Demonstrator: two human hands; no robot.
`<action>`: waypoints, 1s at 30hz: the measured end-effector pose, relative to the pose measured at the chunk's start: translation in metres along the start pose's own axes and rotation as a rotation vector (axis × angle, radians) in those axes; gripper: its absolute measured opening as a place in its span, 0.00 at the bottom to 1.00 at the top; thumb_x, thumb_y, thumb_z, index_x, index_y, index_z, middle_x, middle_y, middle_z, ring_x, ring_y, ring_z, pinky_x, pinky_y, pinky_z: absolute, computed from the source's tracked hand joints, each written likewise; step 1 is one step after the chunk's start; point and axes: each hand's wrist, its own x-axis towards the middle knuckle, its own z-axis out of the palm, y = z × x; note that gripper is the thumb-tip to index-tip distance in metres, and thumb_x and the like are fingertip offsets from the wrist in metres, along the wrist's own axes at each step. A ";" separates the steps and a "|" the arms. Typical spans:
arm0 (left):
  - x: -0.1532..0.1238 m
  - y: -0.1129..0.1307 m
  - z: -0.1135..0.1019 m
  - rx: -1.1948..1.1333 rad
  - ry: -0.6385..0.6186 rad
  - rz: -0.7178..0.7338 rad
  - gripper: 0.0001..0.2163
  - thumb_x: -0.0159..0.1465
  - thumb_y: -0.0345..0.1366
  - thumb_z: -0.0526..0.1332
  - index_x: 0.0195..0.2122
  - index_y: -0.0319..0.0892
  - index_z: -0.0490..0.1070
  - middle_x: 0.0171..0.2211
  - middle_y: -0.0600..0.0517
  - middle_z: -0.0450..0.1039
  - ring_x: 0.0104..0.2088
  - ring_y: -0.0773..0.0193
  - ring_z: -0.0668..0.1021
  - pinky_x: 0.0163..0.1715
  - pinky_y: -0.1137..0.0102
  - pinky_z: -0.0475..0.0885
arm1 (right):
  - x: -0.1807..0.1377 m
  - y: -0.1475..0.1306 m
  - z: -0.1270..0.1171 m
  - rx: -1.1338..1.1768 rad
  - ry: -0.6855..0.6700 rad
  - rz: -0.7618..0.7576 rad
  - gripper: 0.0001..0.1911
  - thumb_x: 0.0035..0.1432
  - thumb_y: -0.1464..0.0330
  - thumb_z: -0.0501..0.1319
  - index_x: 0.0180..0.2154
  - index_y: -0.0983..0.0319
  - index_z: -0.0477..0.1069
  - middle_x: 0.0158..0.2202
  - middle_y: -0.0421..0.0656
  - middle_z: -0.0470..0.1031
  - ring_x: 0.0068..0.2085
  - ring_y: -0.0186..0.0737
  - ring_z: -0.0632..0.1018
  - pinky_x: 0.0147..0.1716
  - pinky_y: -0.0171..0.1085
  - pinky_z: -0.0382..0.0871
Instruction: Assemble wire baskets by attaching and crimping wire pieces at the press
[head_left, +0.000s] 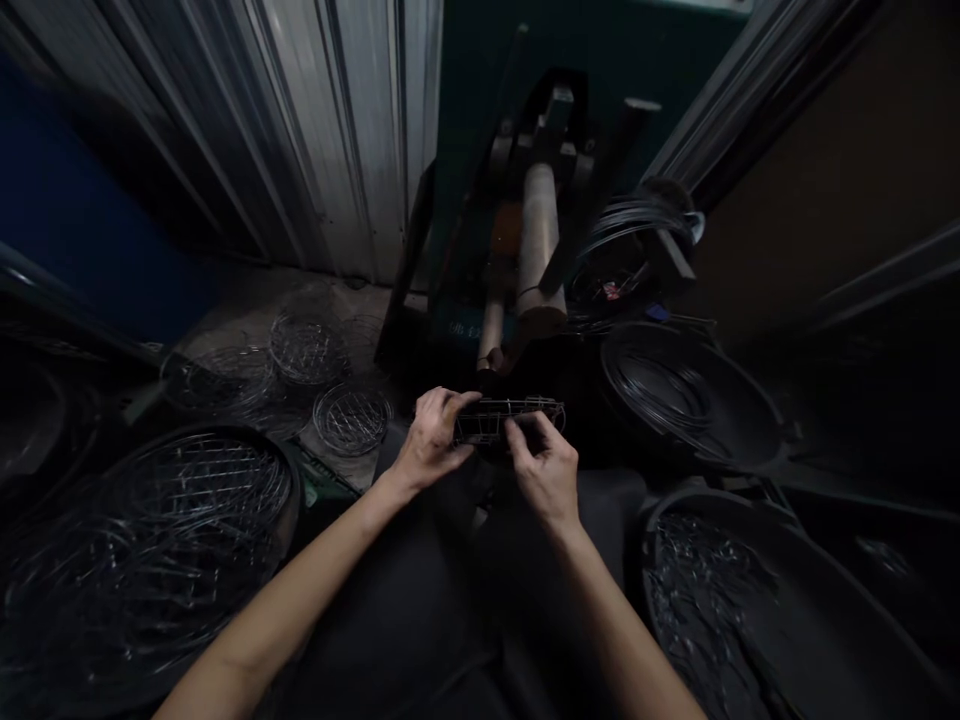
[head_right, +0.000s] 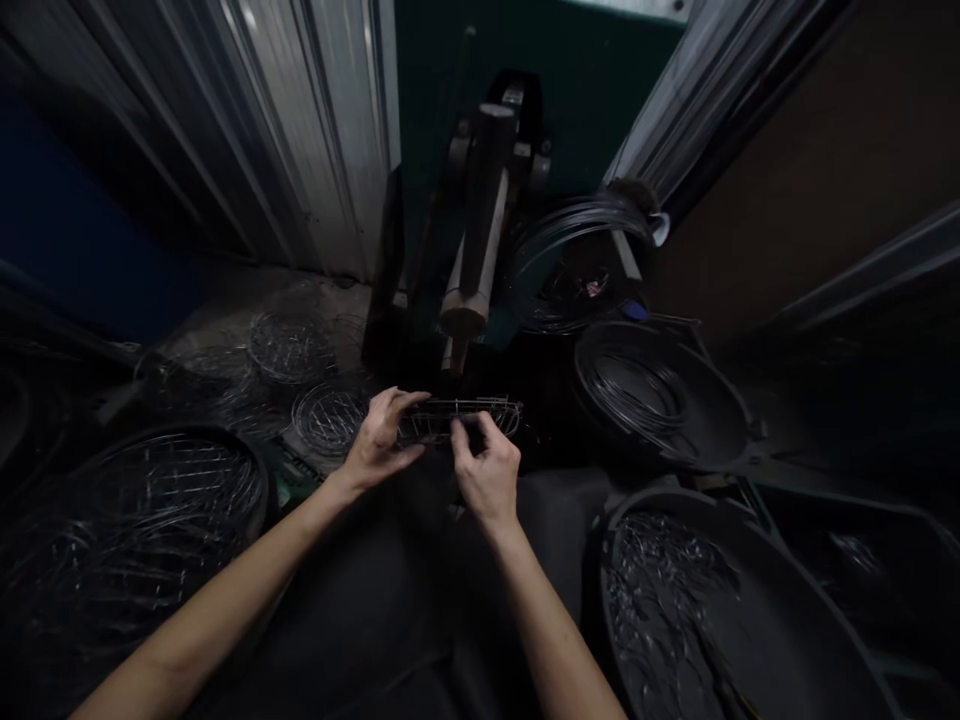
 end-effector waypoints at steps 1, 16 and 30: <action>0.001 -0.001 0.001 0.003 0.010 0.005 0.29 0.52 0.29 0.62 0.55 0.45 0.57 0.45 0.48 0.65 0.49 0.54 0.69 0.53 0.54 0.61 | 0.002 0.001 0.001 -0.004 0.004 -0.006 0.12 0.59 0.59 0.56 0.29 0.61 0.67 0.24 0.37 0.69 0.25 0.33 0.69 0.27 0.32 0.62; 0.022 -0.023 0.008 0.012 0.076 0.106 0.29 0.53 0.31 0.62 0.55 0.44 0.54 0.45 0.48 0.65 0.48 0.56 0.69 0.58 0.50 0.57 | 0.027 0.008 0.008 0.052 -0.014 -0.031 0.13 0.59 0.59 0.56 0.30 0.61 0.67 0.25 0.38 0.68 0.27 0.34 0.68 0.29 0.32 0.61; 0.031 -0.033 0.013 0.120 0.127 0.134 0.29 0.53 0.30 0.62 0.55 0.43 0.55 0.42 0.49 0.64 0.46 0.57 0.70 0.56 0.50 0.61 | 0.037 0.016 0.018 0.038 0.031 -0.068 0.13 0.59 0.58 0.56 0.31 0.61 0.67 0.26 0.38 0.70 0.29 0.35 0.70 0.32 0.33 0.62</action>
